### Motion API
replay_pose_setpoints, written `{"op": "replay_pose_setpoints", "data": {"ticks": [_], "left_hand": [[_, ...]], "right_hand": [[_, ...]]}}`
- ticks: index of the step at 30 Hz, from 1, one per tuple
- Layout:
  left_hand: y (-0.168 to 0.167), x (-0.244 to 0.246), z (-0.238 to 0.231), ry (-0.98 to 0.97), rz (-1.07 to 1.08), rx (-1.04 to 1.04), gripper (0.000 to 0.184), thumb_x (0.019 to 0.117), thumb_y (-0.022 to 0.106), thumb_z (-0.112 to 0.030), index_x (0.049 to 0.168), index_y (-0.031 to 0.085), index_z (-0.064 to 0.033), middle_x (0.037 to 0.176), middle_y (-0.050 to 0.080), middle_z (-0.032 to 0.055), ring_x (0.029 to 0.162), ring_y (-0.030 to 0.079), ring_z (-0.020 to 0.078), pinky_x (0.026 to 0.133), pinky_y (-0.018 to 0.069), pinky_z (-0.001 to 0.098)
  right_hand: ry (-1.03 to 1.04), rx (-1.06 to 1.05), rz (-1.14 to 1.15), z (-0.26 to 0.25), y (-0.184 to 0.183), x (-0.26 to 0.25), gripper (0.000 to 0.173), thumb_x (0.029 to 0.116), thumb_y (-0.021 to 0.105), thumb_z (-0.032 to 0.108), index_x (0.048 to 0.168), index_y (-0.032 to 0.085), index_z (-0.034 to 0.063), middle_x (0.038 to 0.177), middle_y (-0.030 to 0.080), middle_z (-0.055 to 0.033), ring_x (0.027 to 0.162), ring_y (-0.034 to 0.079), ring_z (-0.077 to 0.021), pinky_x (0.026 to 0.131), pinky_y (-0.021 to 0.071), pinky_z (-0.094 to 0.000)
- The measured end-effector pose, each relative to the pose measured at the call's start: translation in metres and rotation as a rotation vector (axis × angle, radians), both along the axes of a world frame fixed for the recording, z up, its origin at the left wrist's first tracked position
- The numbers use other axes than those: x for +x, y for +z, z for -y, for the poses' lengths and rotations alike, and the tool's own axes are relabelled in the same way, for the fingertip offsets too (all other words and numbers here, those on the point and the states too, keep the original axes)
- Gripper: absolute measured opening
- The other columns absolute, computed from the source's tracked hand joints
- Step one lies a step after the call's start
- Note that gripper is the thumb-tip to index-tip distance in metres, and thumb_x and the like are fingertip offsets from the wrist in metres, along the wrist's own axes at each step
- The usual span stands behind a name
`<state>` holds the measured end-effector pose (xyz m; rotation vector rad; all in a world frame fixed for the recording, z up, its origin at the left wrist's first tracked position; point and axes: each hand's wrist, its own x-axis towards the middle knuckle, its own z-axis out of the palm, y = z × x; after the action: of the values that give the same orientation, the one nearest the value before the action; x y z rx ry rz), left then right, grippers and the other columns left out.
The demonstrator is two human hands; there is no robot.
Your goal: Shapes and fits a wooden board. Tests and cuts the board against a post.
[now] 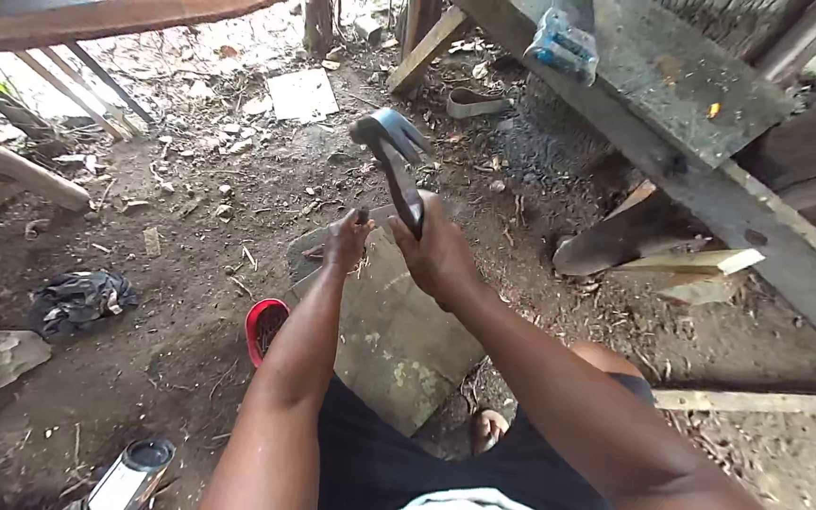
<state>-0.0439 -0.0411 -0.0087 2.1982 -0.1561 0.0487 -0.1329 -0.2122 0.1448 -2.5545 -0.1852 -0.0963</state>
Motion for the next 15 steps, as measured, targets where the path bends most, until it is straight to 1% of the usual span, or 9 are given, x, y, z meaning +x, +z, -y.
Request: {"op": "replay_pose_setpoints", "data": {"ticks": [1,2,4,5,6,8,10,13,15], "left_hand": [[-0.002,0.001,-0.001,-0.005,-0.007,0.012,0.029,0.1041,0.062,-0.029,0.121,0.068,-0.0071,0.104,0.074,0.0143,0.096,0.073,0.029,0.091,0.0576,0.056],[-0.005,0.0,0.001,-0.005,-0.026,0.021,0.029,0.1041,0.062,-0.031,0.122,0.068,-0.0078,0.106,0.074,0.014,0.098,0.073,0.0293,0.092,0.0573,0.0567],[-0.008,0.001,0.004,-0.007,-0.059,0.043,0.031,0.1038,0.062,-0.032,0.124,0.068,-0.0097,0.107,0.074,0.0138,0.099,0.073,0.0305,0.092,0.0568,0.0597],[-0.006,0.004,0.004,-0.008,-0.067,0.053,0.031,0.1039,0.062,-0.033,0.124,0.068,-0.0107,0.107,0.075,0.0136,0.099,0.073,0.031,0.091,0.0564,0.0607],[-0.006,0.003,0.003,-0.018,-0.075,0.051,0.03,0.104,0.062,-0.033,0.124,0.068,-0.0106,0.108,0.074,0.0132,0.1,0.073,0.0309,0.093,0.0559,0.0607],[-0.005,0.002,0.003,-0.033,-0.091,0.023,0.031,0.1047,0.061,-0.033,0.125,0.068,-0.0104,0.112,0.074,0.0123,0.104,0.072,0.0288,0.097,0.0554,0.0582],[-0.011,0.008,-0.001,0.009,-0.147,-0.061,0.034,0.1058,0.058,-0.033,0.127,0.066,-0.0073,0.116,0.072,0.0145,0.104,0.072,0.0284,0.097,0.0563,0.0555],[-0.021,0.025,-0.011,0.157,-0.271,-0.278,0.035,0.1054,0.059,-0.03,0.128,0.063,-0.0043,0.117,0.07,0.0165,0.103,0.072,0.0285,0.092,0.0604,0.0539],[-0.016,0.028,-0.015,0.23,-0.322,-0.339,0.033,0.1052,0.058,-0.026,0.127,0.062,-0.0014,0.115,0.07,0.0189,0.101,0.072,0.031,0.09,0.0604,0.0545]], "right_hand": [[-0.004,-0.055,-0.096,0.001,-0.013,0.004,0.047,0.1058,0.054,0.046,0.137,0.047,0.0107,0.079,0.067,-0.0109,0.066,0.069,-0.0304,0.059,0.0583,-0.054],[0.002,-0.134,-0.286,0.004,-0.021,0.009,0.046,0.1059,0.052,0.046,0.134,0.047,0.0104,0.082,0.068,-0.0135,0.07,0.07,-0.033,0.063,0.0585,-0.0562],[0.004,-0.119,-0.533,0.012,-0.022,0.019,0.047,0.1057,0.051,0.049,0.134,0.047,0.0116,0.08,0.066,-0.0151,0.06,0.068,-0.0308,0.056,0.0584,-0.0516],[0.004,-0.058,-0.562,0.017,-0.021,0.021,0.049,0.1053,0.051,0.051,0.136,0.047,0.0137,0.078,0.065,-0.0144,0.055,0.066,-0.0283,0.052,0.0577,-0.0481],[-0.007,-0.019,-0.537,0.022,-0.026,0.013,0.049,0.1043,0.053,0.052,0.136,0.049,0.0148,0.079,0.066,-0.0142,0.058,0.066,-0.0284,0.054,0.058,-0.0495],[-0.046,0.029,-0.5,0.034,-0.046,-0.012,0.05,0.1041,0.053,0.052,0.136,0.05,0.0133,0.087,0.068,-0.0136,0.069,0.069,-0.0294,0.065,0.0597,-0.053],[-0.069,0.033,-0.621,0.045,-0.079,-0.038,0.055,0.1049,0.049,0.053,0.139,0.05,0.0099,0.095,0.068,-0.0143,0.077,0.071,-0.0292,0.073,0.0601,-0.0524],[-0.085,-0.108,-0.779,0.06,-0.127,-0.074,0.059,0.1049,0.05,0.051,0.144,0.048,0.0068,0.114,0.069,-0.0196,0.104,0.07,-0.0361,0.092,0.0548,-0.059],[-0.099,-0.172,-0.803,0.058,-0.143,-0.09,0.061,0.1065,0.046,0.051,0.147,0.043,0.0057,0.117,0.069,-0.0206,0.11,0.069,-0.0365,0.095,0.0539,-0.0568]]}}
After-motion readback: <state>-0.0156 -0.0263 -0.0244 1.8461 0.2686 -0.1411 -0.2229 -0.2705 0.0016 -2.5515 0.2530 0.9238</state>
